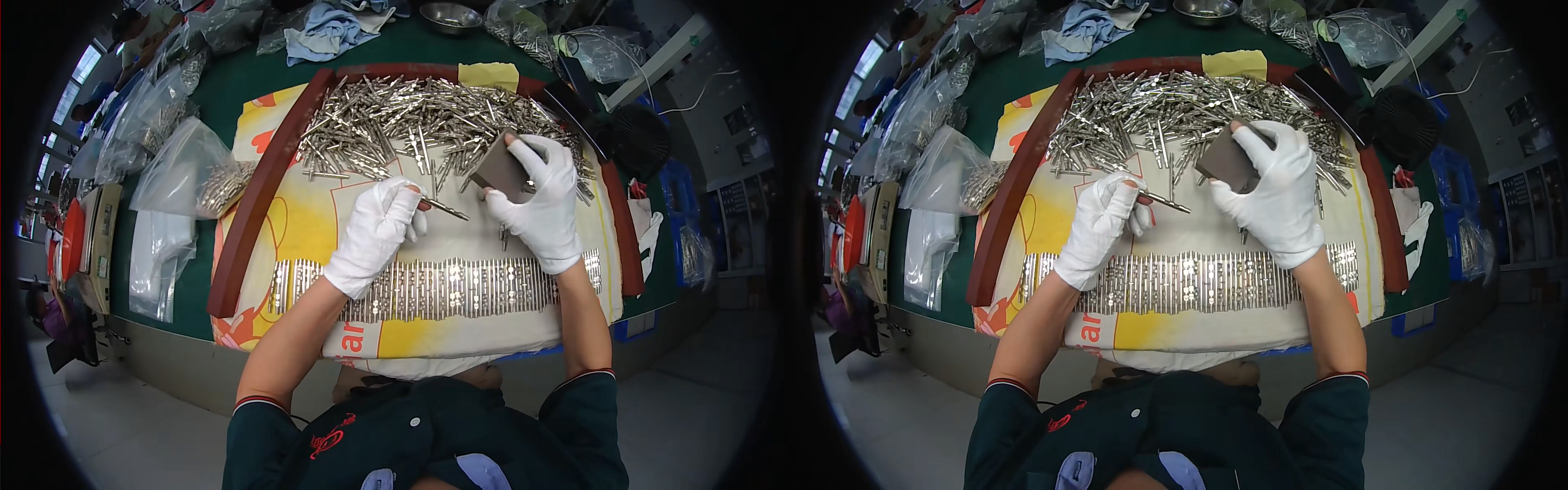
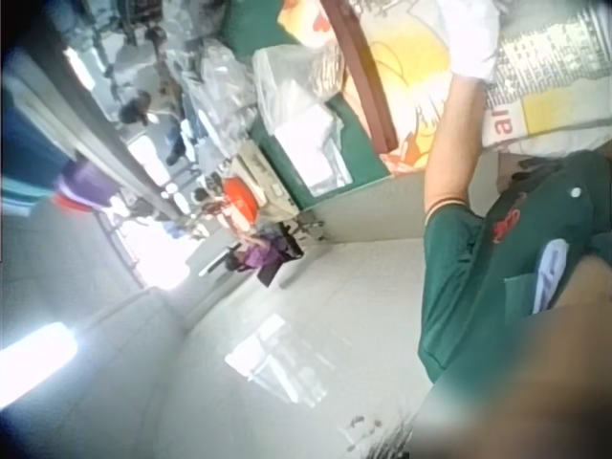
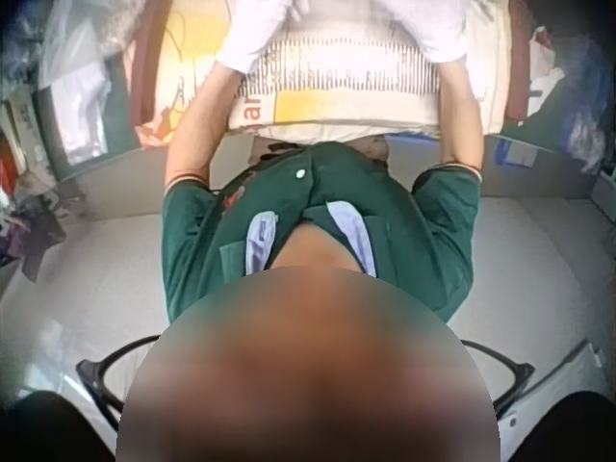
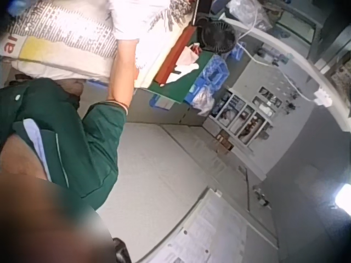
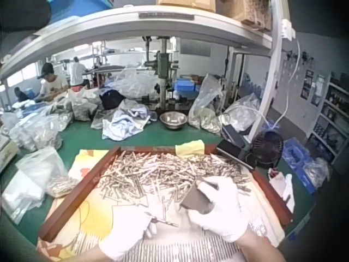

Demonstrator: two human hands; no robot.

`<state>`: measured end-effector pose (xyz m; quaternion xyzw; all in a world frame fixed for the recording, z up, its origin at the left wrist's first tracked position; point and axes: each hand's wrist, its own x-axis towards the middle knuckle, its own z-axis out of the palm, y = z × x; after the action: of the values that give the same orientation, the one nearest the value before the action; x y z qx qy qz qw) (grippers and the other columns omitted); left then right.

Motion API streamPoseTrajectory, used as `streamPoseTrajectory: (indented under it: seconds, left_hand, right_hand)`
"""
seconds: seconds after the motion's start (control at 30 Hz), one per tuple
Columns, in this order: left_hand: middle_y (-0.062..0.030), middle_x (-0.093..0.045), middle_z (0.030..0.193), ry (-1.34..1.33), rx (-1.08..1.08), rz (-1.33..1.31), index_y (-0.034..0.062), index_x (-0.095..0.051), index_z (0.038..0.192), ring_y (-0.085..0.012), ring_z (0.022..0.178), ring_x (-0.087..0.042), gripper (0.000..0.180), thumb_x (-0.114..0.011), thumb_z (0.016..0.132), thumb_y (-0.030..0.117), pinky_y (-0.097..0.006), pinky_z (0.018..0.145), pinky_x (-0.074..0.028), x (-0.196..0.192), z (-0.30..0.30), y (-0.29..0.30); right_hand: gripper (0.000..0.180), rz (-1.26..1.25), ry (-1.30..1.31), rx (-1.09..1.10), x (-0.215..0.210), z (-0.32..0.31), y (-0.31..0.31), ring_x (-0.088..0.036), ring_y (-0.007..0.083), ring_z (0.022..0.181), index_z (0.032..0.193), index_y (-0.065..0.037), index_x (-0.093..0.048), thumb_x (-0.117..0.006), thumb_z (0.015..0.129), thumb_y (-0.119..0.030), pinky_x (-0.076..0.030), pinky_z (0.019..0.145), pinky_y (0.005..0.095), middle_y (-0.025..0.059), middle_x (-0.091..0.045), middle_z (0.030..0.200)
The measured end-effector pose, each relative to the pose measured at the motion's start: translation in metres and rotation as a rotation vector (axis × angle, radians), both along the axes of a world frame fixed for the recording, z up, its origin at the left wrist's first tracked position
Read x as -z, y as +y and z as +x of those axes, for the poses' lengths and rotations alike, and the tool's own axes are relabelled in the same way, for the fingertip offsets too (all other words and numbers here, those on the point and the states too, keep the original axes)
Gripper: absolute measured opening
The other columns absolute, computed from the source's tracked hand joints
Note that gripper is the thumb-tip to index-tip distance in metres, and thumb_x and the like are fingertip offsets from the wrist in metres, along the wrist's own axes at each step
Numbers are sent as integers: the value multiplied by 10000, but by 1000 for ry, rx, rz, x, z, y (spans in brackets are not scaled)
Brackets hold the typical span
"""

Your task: Sorting and arranging small metal pins onto a template at a workbench.

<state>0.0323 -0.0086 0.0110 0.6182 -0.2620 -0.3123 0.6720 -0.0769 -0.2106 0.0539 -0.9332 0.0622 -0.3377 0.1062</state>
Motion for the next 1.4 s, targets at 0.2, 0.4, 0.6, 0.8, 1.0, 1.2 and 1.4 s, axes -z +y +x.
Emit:
streamPoseTrajectory:
  seconds: [0.2, 0.4, 0.6, 0.8, 1.0, 1.2, 1.4]
  left_hand:
    - [-30, -605, 687, -14, -42, -43, 23, -606, 939, -80, 584, -543, 287, -509, 1033, 276, -223, 546, -438, -5, -7, 4]
    - [-25, -618, 741, -109, 2, -82, 45, -627, 1000, -83, 622, -562, 259, -508, 1038, 272, -231, 585, -457, 6, -2, 0]
    - [-18, -603, 701, -2, 23, -25, 36, -608, 956, -77, 623, -556, 272, -507, 1037, 276, -226, 579, -447, -5, -5, 2]
    - [-12, -590, 680, -54, 84, 3, 36, -604, 937, -74, 602, -540, 302, -494, 1042, 297, -225, 554, -426, -5, -8, 0]
    - [-38, -614, 687, 32, 33, -67, 15, -601, 936, -85, 572, -547, 316, -504, 1038, 299, -221, 534, -439, -7, -6, 7]
    - [-64, -622, 741, 90, -32, -16, -6, -589, 949, -114, 598, -598, 294, -499, 1036, 259, -235, 524, -465, -4, 11, 5]
    - [-69, -626, 805, 123, -61, -48, -3, -586, 990, -124, 609, -612, 281, -507, 1030, 263, -241, 518, -466, 1, 10, 4]
  right_hand:
    - [664, 100, 31, -254, 0, -10, 24, -536, 312, 1034, 1220, -76, -619, -801, 604, -247, -440, 902, 433, 117, -564, 1131]
    - [680, 111, 71, -381, -18, -21, 44, -534, 309, 1034, 1205, -76, -618, -808, 585, -280, -431, 909, 437, 107, -558, 1173]
    - [660, 132, -27, -222, -10, -15, 19, -525, 313, 1034, 1191, -47, -616, -802, 601, -277, -432, 907, 431, 117, -559, 1122]
    - [577, 76, 54, 16, 2, -12, 1, -542, 323, 996, 1152, -32, -662, -775, 632, -254, -473, 865, 401, 145, -570, 1071]
    - [623, 186, 127, -145, -7, -7, 16, -538, 310, 1089, 1202, -43, -644, -759, 618, -227, -433, 969, 399, 136, -573, 1156]
    - [556, 488, -114, -17, -5, -8, -20, -574, 278, 1081, 1179, -28, -655, -787, 658, -167, -466, 942, 365, 135, -608, 1131]
    - [589, 374, -91, -5, 9, -11, -17, -563, 283, 1078, 1202, -37, -628, -785, 651, -173, -460, 945, 376, 126, -594, 1146]
